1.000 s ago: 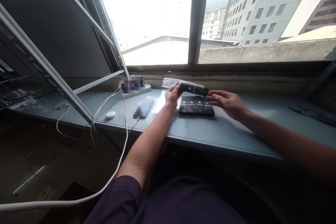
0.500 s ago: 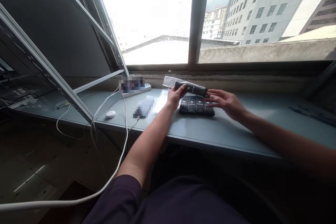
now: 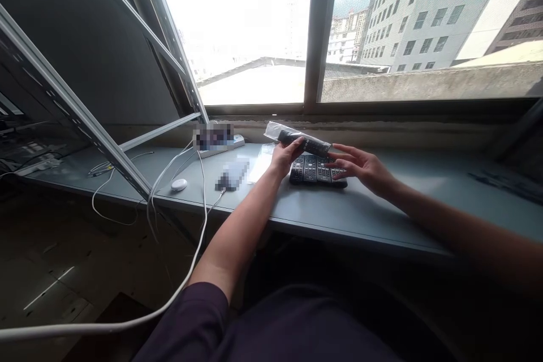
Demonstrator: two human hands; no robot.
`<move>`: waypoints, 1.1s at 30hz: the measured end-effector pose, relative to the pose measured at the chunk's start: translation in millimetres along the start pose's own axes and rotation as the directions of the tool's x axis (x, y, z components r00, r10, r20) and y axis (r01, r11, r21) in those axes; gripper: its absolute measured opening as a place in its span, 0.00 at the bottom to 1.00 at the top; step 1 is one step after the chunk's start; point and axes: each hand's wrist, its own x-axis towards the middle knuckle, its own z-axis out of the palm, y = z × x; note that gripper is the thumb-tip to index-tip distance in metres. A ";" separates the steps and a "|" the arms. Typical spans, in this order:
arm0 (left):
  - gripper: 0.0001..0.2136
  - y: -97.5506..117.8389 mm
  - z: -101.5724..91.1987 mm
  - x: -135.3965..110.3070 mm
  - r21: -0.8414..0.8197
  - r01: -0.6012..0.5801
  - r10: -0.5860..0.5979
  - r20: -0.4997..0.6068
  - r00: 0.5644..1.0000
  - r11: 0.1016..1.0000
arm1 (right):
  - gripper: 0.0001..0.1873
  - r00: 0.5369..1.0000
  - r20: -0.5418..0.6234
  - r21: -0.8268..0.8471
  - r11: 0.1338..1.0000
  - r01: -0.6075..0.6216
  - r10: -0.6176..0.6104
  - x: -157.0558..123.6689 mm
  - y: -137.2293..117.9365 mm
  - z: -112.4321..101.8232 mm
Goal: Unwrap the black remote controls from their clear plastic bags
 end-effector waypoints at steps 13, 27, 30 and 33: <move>0.22 5.5 8.2 -18.5 0.106 0.024 -0.038 0.134 0.990 0.994 | 0.46 0.993 0.121 -0.043 0.999 0.017 -0.012 -1.2 5.8 -6.2; 0.26 8.3 9.2 -25.0 0.149 0.031 -0.070 0.267 0.961 0.988 | 0.49 0.980 0.196 0.014 0.999 0.042 -0.044 -2.7 9.4 -8.9; 0.27 7.7 8.4 -24.3 0.143 0.033 -0.072 0.283 0.956 0.989 | 0.49 0.977 0.209 0.025 0.999 0.043 -0.047 -2.0 9.7 -8.6; 0.27 8.7 8.1 -25.4 0.139 0.032 -0.072 0.299 0.952 0.990 | 0.48 0.976 0.211 0.027 0.999 0.044 -0.049 -1.0 9.8 -8.6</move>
